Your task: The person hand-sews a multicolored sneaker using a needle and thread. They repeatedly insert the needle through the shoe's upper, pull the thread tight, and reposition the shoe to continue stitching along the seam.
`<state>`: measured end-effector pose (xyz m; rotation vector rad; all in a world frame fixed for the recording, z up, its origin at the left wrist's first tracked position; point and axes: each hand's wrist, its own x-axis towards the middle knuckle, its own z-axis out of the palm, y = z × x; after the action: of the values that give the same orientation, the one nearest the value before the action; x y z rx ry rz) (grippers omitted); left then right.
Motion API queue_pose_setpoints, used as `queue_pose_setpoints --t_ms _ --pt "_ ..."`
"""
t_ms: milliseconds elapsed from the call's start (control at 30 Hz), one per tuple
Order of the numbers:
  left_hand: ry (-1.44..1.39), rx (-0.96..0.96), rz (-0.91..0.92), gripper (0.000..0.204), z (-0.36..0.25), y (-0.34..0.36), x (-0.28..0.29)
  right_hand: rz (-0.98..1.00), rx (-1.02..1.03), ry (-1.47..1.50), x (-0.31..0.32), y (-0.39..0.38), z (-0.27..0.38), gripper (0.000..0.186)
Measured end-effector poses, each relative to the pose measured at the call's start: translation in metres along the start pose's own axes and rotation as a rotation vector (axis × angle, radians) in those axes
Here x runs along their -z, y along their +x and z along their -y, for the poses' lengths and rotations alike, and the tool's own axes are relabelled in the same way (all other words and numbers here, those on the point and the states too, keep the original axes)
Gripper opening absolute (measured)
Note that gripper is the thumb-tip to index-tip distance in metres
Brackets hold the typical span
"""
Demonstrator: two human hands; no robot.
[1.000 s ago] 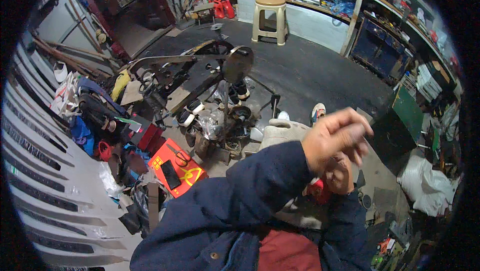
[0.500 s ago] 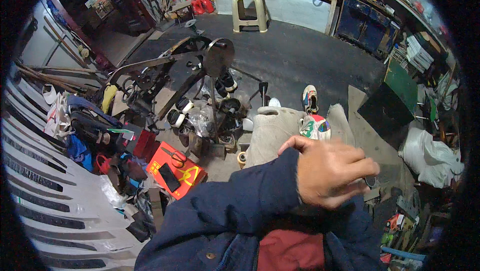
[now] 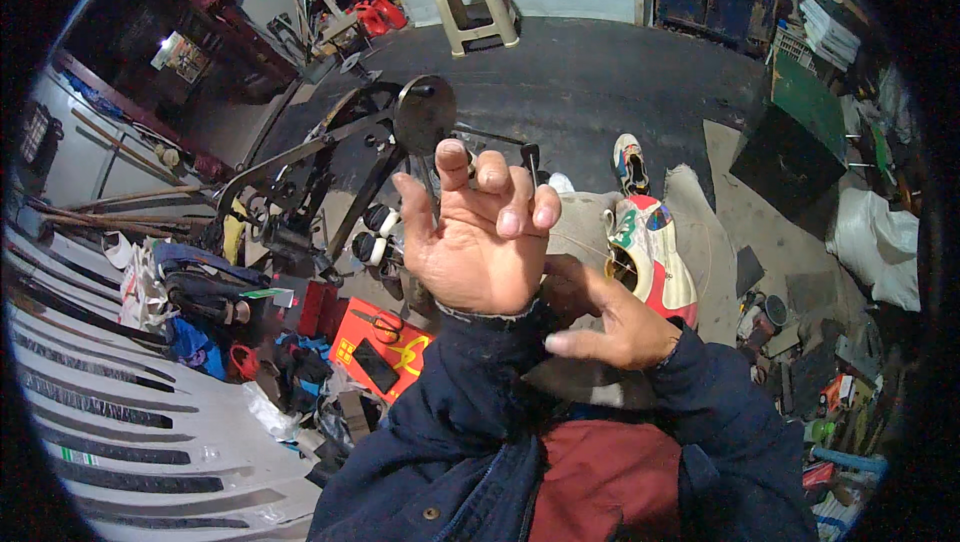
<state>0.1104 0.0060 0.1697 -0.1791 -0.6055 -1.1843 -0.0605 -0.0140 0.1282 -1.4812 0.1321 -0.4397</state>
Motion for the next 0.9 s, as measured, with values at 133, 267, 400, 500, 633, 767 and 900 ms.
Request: queue_pose_setpoints --t_ms 133,267,400,500,633,767,900 --pt "0.019 -0.021 -0.043 0.054 -0.004 0.001 0.003 -0.031 0.088 -0.119 -0.004 -0.001 -0.002 0.073" --pt "0.027 -0.050 -0.090 0.055 -0.006 0.000 0.005 -0.327 -0.243 0.022 -0.008 0.000 -0.005 0.018" --pt "0.083 -0.070 -0.102 0.049 -0.005 -0.002 0.011 -0.437 -0.040 -0.055 -0.016 0.000 -0.008 0.015" --pt "0.135 -0.076 -0.079 0.050 -0.003 -0.002 0.018 -0.459 -0.097 0.055 -0.023 -0.002 -0.009 0.017" --pt "0.229 -0.100 -0.095 0.052 0.003 -0.004 0.022 -0.481 -0.083 0.090 -0.028 -0.002 -0.011 0.018" --pt "0.661 -0.248 -0.157 0.048 0.014 -0.008 0.014 -0.482 -0.153 -0.062 -0.029 -0.005 -0.014 0.017" --pt "1.149 -0.325 -0.124 0.036 0.026 -0.014 -0.004 -0.649 0.033 -0.111 -0.037 -0.003 -0.020 0.033"
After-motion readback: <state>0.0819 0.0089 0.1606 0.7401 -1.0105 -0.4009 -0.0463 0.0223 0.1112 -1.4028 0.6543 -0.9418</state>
